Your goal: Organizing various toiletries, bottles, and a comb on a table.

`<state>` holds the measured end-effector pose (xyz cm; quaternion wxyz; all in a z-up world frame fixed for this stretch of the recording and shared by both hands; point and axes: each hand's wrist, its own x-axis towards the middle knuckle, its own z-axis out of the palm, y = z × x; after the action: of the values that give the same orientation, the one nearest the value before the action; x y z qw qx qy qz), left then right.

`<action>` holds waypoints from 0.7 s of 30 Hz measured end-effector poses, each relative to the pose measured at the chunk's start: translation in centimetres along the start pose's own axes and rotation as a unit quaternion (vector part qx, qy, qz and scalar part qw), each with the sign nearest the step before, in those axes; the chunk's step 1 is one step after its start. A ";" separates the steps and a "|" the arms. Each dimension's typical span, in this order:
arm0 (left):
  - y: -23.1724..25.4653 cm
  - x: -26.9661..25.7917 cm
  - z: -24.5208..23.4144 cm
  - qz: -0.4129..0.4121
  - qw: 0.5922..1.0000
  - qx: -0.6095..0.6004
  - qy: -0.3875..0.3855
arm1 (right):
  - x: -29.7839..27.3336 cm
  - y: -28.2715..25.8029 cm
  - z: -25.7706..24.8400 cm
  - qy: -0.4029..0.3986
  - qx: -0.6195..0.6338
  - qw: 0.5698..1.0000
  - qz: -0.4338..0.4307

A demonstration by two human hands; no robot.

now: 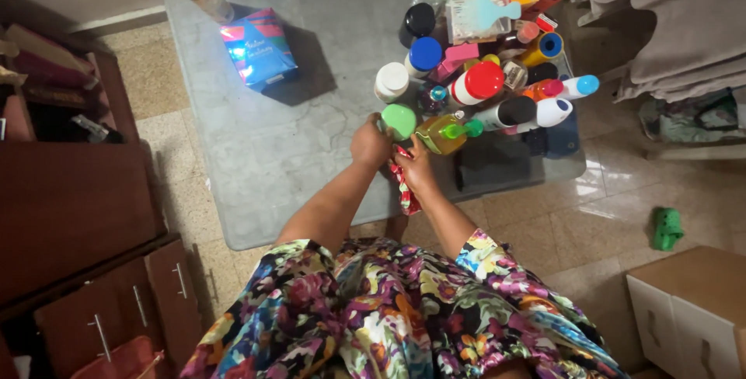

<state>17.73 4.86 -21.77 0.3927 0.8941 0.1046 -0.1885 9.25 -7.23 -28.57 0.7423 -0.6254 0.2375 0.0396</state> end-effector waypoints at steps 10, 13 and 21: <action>-2.5 0.3 1.2 0.046 0.999 -0.008 -0.027 | -0.7 0.8 -0.4 0.010 -0.025 0.999 0.019; -2.4 -1.1 -0.2 0.034 0.996 -0.063 -0.059 | -1.3 0.5 -0.2 0.008 -0.031 0.999 0.006; -5.8 -5.8 -4.3 -0.006 0.968 -0.249 -0.011 | -5.1 -7.1 2.5 -0.098 0.053 0.992 0.063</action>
<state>11.66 11.70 -20.52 0.6030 0.7654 0.1489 -0.1684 7.99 -5.15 -19.82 0.7902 -0.5620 0.2042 0.1343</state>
